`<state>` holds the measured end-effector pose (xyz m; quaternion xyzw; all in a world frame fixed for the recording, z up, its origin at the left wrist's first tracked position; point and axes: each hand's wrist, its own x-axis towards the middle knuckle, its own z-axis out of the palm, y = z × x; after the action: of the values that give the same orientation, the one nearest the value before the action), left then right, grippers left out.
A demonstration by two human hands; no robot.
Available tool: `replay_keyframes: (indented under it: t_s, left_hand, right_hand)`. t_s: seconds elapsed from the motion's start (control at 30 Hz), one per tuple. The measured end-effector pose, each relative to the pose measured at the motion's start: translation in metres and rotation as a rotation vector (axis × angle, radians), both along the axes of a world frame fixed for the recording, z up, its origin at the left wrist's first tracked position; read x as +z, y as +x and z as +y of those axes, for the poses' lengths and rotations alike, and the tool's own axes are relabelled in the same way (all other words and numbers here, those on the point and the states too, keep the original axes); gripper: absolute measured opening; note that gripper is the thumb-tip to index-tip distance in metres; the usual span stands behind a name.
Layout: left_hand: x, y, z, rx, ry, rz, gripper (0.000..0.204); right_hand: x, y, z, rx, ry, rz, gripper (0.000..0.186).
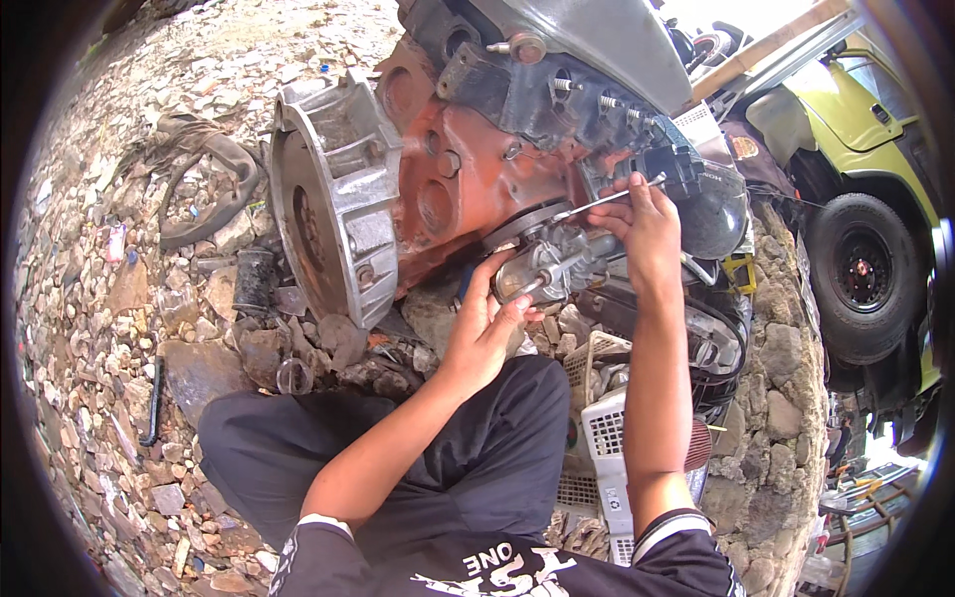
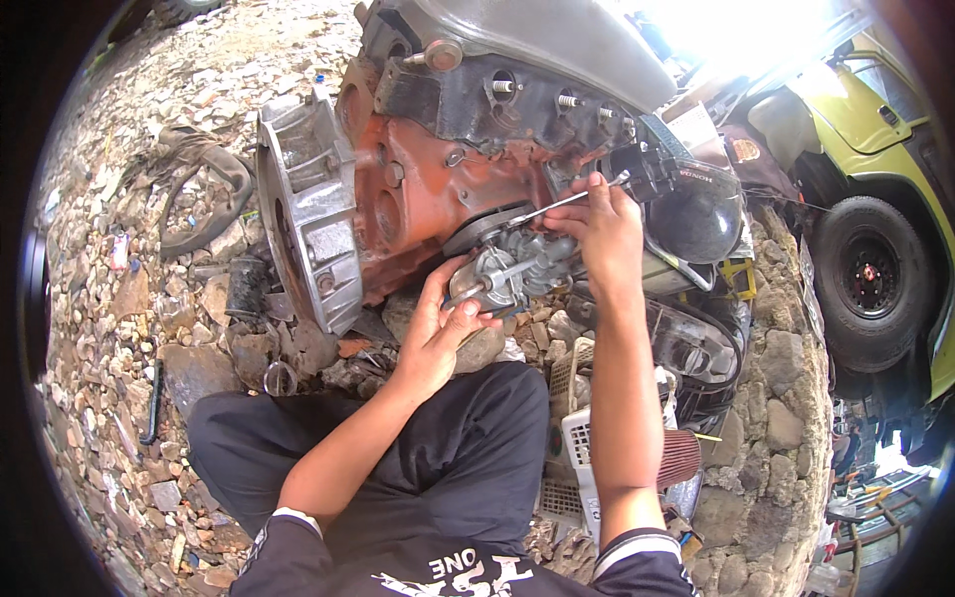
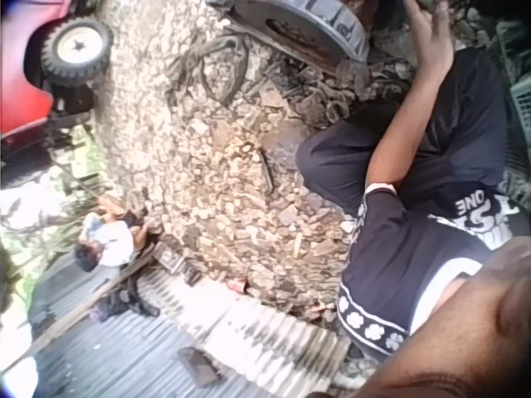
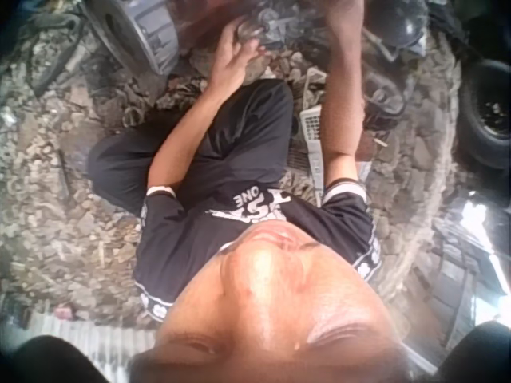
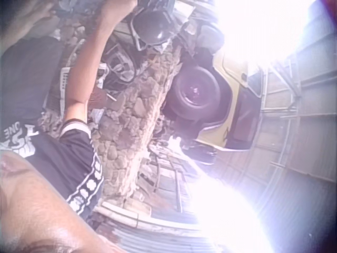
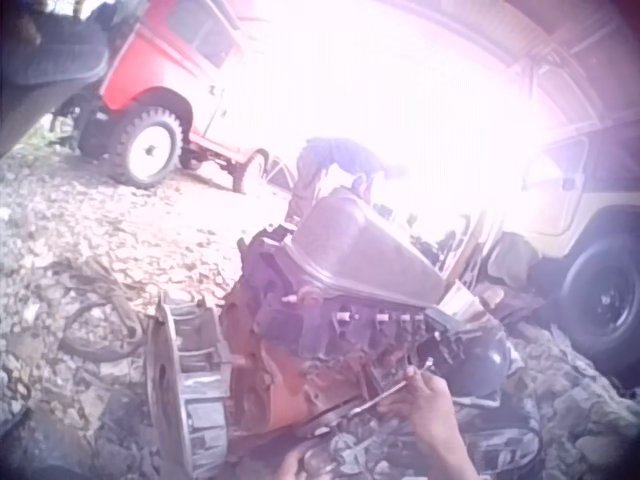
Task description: The person sits on the ground and uses a wrench to loosen and remove bolts from a carburetor attached to a red engine block. After removing the fasteners, the person detaches the carburetor and holds it in their hands.
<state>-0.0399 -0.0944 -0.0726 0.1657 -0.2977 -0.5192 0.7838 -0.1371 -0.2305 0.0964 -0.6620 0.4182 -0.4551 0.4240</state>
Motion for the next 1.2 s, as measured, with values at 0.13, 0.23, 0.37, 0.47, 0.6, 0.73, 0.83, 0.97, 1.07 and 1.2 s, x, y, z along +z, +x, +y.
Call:
replay_keyframes:
  t_s: [0.13,0.23,0.37,0.47,0.6,0.73,0.83,0.97,1.07,1.2]
  left_hand:
    - [0.002,0.002,0.002,-0.031,-0.012,0.058,0.056]
    - [0.005,0.006,0.004,-0.061,-0.026,0.083,0.055]
    - [0.002,0.005,0.003,-0.060,-0.007,0.094,0.055]
    - [-0.003,0.003,0.001,-0.074,-0.017,0.116,0.055]
    - [-0.005,0.005,-0.001,-0.089,-0.014,0.096,0.055]
    - [0.000,0.005,0.002,-0.088,-0.011,0.089,0.054]
    - [0.000,0.006,0.002,-0.090,-0.018,0.092,0.053]
    - [-0.003,0.004,0.000,-0.075,-0.026,0.115,0.053]
    - [-0.001,0.005,0.001,-0.091,-0.031,0.114,0.053]
    - [-0.002,0.004,0.001,-0.107,-0.042,0.116,0.053]
  right_hand:
    - [0.003,0.020,0.009,-0.090,-0.136,0.179,0.035]
    - [0.012,0.034,0.041,-0.053,-0.433,0.500,0.035]
    - [0.001,0.049,0.073,0.174,-0.949,0.757,0.015]
    - [0.003,0.049,0.079,0.297,-0.956,0.765,0.015]
    - [0.002,0.016,0.067,0.080,-0.960,0.618,0.015]
    - [-0.003,0.011,0.060,-0.095,-0.641,0.281,0.027]
    - [-0.012,0.009,0.043,-0.056,-0.415,0.053,0.025]
    - [-0.006,0.000,0.032,-0.096,-0.236,0.063,0.023]
    - [-0.008,0.004,0.023,-0.075,-0.136,0.041,0.024]
    - [-0.005,0.016,0.018,-0.151,-0.186,0.015,0.022]
